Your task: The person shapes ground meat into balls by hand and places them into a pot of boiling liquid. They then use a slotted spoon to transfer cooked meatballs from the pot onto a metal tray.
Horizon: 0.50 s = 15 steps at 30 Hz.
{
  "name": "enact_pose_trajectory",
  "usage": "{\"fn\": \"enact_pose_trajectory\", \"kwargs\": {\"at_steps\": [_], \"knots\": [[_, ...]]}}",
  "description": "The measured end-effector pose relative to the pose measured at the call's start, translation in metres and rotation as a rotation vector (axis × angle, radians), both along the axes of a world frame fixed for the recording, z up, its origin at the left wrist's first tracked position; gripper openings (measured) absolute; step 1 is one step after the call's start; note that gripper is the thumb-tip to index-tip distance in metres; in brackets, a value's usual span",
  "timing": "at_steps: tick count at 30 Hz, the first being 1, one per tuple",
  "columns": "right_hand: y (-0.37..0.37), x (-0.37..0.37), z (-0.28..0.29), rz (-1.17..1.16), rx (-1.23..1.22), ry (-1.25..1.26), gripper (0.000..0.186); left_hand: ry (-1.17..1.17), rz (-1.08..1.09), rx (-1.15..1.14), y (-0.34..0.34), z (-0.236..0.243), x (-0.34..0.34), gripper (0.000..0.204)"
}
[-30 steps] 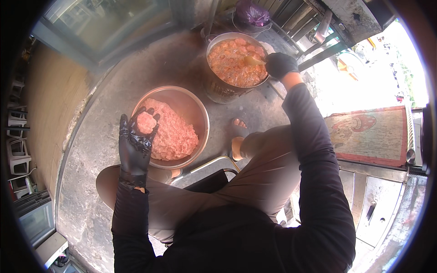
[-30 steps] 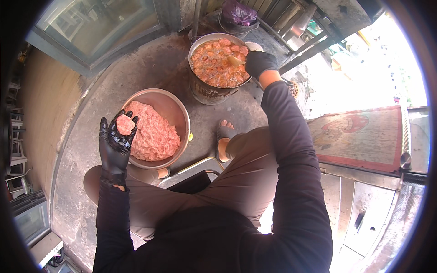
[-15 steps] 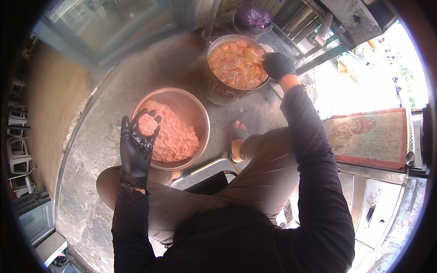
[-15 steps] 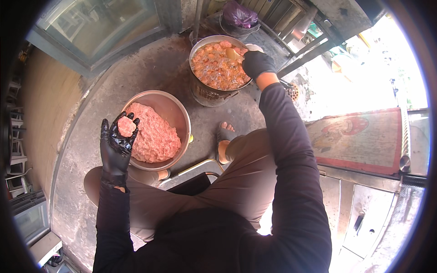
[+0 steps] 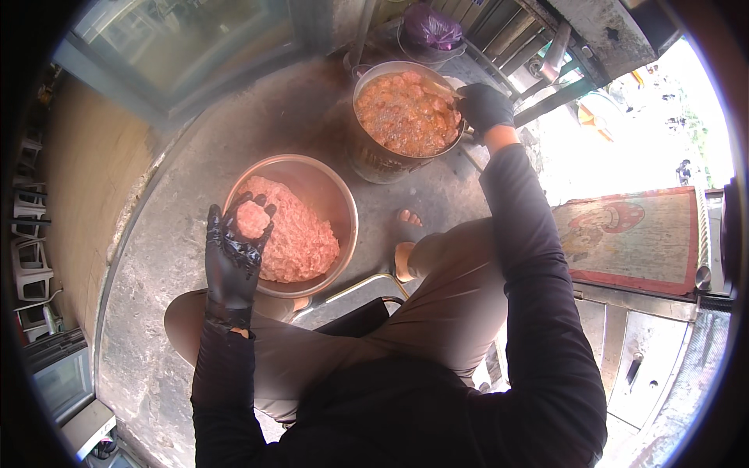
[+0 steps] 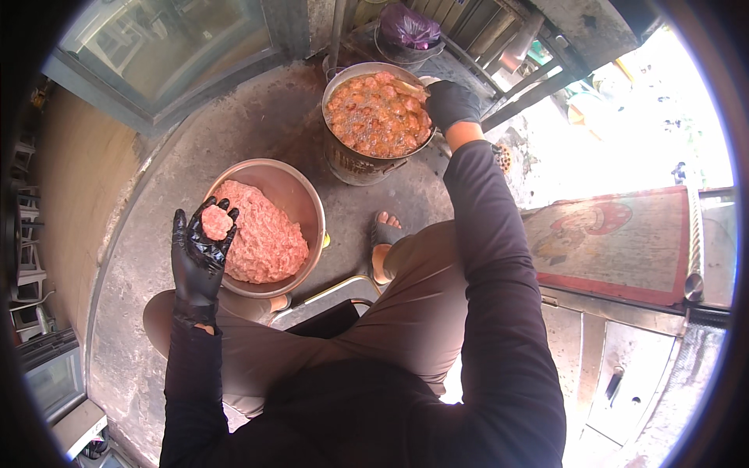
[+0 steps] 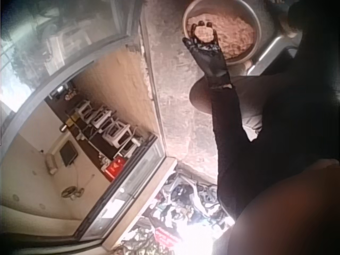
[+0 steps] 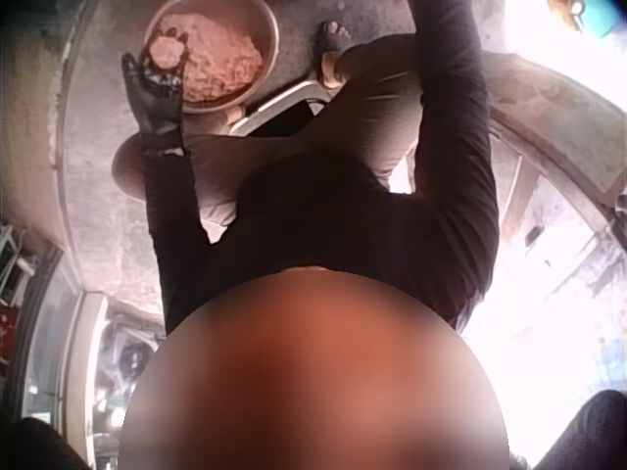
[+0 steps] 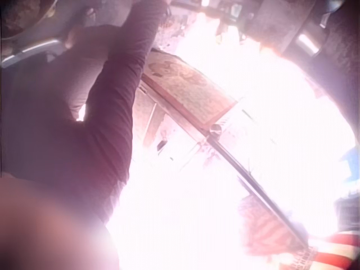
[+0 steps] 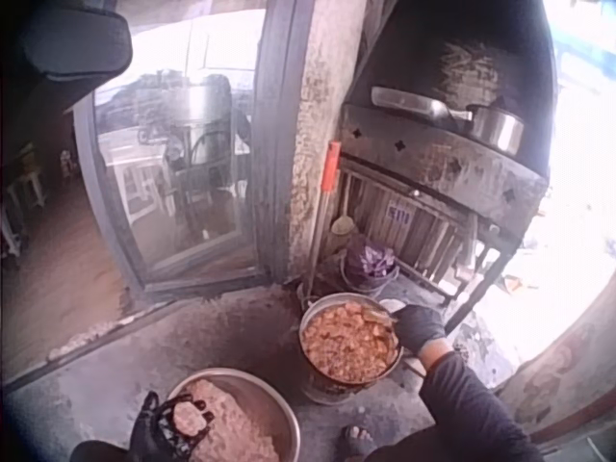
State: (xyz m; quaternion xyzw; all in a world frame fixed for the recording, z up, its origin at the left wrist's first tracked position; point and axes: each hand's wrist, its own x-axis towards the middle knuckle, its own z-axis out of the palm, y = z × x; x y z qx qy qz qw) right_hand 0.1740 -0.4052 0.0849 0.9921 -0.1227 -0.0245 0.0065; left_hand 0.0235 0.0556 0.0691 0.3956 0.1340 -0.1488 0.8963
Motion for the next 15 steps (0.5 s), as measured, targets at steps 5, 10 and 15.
{"fn": "enact_pose_trajectory", "kwargs": {"at_steps": [5, 10, 15], "knots": [[0.006, 0.004, -0.003, -0.021, -0.079, 0.063, 0.029, 0.009, -0.011, 0.019, -0.002, 0.000, 0.001, 0.061], [0.007, 0.008, -0.011, 0.043, -0.068, 0.054, 0.031, 0.069, 0.025, -0.050, -0.003, 0.003, 0.001, 0.062], [0.007, 0.013, -0.026, 0.062, -0.027, 0.019, 0.030, 0.085, 0.040, -0.037, -0.004, 0.003, 0.002, 0.061]]}}
